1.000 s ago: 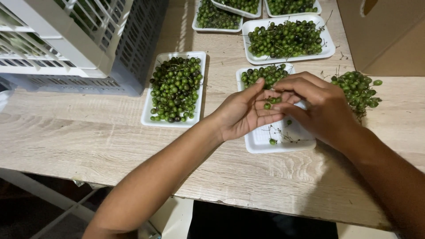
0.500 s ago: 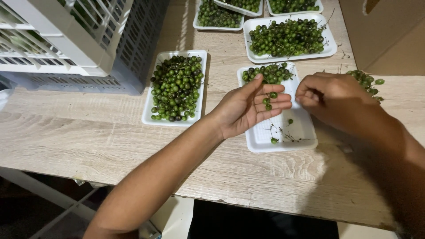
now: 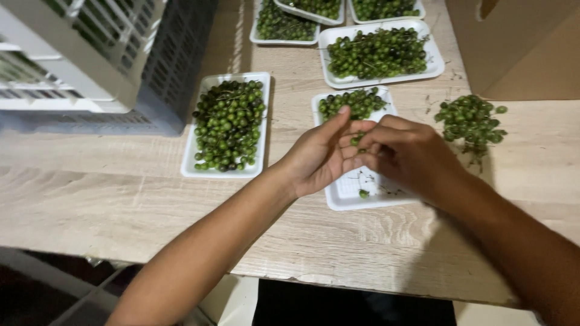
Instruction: Sorting small green berries by plucking them from stems and placing them into white trays.
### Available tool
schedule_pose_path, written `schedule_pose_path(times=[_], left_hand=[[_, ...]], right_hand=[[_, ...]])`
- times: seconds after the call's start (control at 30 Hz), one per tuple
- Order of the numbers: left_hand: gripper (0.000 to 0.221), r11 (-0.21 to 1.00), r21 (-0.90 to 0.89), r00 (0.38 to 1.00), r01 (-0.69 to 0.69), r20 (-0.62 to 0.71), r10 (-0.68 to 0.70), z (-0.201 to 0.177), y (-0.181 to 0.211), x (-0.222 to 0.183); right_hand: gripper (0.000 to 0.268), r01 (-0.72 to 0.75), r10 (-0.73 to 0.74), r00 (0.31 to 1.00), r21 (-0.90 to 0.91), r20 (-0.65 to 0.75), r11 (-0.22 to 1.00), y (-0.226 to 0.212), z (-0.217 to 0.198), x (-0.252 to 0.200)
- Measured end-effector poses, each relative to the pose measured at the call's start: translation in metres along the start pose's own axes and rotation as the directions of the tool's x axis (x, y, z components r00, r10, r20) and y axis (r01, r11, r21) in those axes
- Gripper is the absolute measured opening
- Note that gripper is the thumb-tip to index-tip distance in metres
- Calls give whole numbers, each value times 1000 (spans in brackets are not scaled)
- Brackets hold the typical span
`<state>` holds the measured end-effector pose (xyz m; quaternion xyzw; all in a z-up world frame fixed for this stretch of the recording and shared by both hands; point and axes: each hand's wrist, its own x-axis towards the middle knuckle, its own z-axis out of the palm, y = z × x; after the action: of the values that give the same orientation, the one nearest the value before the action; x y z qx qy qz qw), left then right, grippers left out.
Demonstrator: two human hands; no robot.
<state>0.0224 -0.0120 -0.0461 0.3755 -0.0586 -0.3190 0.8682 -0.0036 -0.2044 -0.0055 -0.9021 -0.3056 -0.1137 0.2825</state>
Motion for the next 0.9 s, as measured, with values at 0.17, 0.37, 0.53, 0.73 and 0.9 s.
schedule_pose_path(times=[0.17, 0.37, 0.53, 0.73, 0.9], left_hand=[[74, 997, 75, 999, 21, -47, -18, 25, 14, -11], [62, 1000, -21, 992, 16, -126, -19, 34, 24, -16], [62, 999, -33, 994, -9, -106, 6, 34, 29, -18], [69, 998, -29, 994, -53, -93, 50, 41, 39, -25], [62, 992, -52, 992, -112, -63, 109, 32, 38, -21]], right_hand=[[9, -215, 217, 975, -39, 40, 976, -6, -58, 8], [23, -398, 551, 810, -503, 199, 767, 89, -96, 13], [28, -526, 687, 684, -487, 246, 698, 92, -97, 13], [18, -632, 664, 730, -210, 165, 746, 48, -108, 12], [14, -802, 742, 559, 15, 370, 597, -88, -95, 34]])
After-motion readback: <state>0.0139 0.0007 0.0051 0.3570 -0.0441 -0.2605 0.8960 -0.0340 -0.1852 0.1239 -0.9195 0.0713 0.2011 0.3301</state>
